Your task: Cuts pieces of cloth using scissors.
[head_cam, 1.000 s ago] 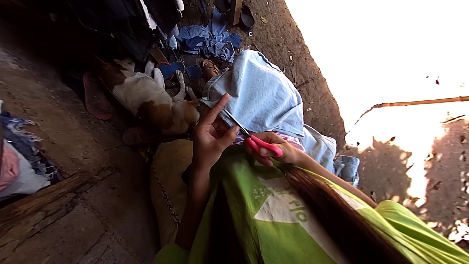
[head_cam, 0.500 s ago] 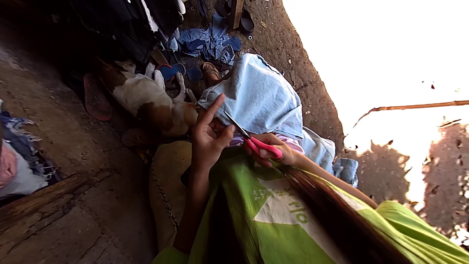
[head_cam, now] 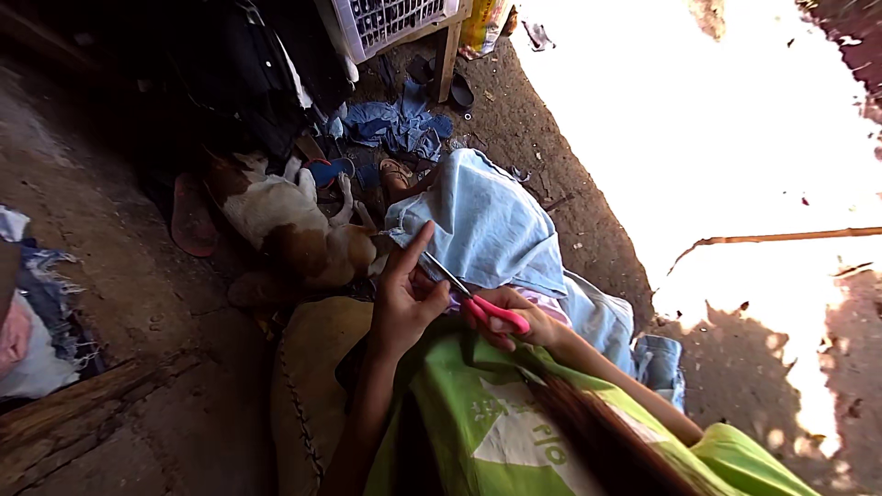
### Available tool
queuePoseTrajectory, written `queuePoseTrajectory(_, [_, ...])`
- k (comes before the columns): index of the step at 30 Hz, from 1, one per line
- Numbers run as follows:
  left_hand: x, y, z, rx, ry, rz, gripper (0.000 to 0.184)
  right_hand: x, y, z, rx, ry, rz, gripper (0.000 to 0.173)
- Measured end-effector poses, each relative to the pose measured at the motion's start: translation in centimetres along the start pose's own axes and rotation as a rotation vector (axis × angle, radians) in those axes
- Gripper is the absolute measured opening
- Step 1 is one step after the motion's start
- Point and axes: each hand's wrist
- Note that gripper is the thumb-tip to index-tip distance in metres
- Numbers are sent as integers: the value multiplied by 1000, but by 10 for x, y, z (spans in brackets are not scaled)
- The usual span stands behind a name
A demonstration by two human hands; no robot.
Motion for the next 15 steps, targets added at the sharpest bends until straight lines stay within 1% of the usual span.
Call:
queuePoseTrajectory(3, [11,3,-10,-45,-11,20,76,-12,-4,-6,-7,-14,9,30])
queuePoseTrajectory(6, [20,4,-20,-143,-21,3,68,-22,-8,-5,-9,-5,-22,29])
queuePoseTrajectory(10, [20,5,-32,-204,-35,19,64,-25,-10,-3,19,0,-66,29])
queuePoseTrajectory(12, [18,8,-35,-201,-47,32,64,-25,-9,-1,37,-11,-80,29])
queuePoseTrajectory(15, [14,11,-37,-151,-56,14,72,-23,-8,0,69,-51,-39,33])
Point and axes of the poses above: each hand's wrist, its own z-axis towards the middle knuckle, its own y-axis out of the back of the hand, x = y × z, and after that the axes turned 2 degrees about x, right-handed
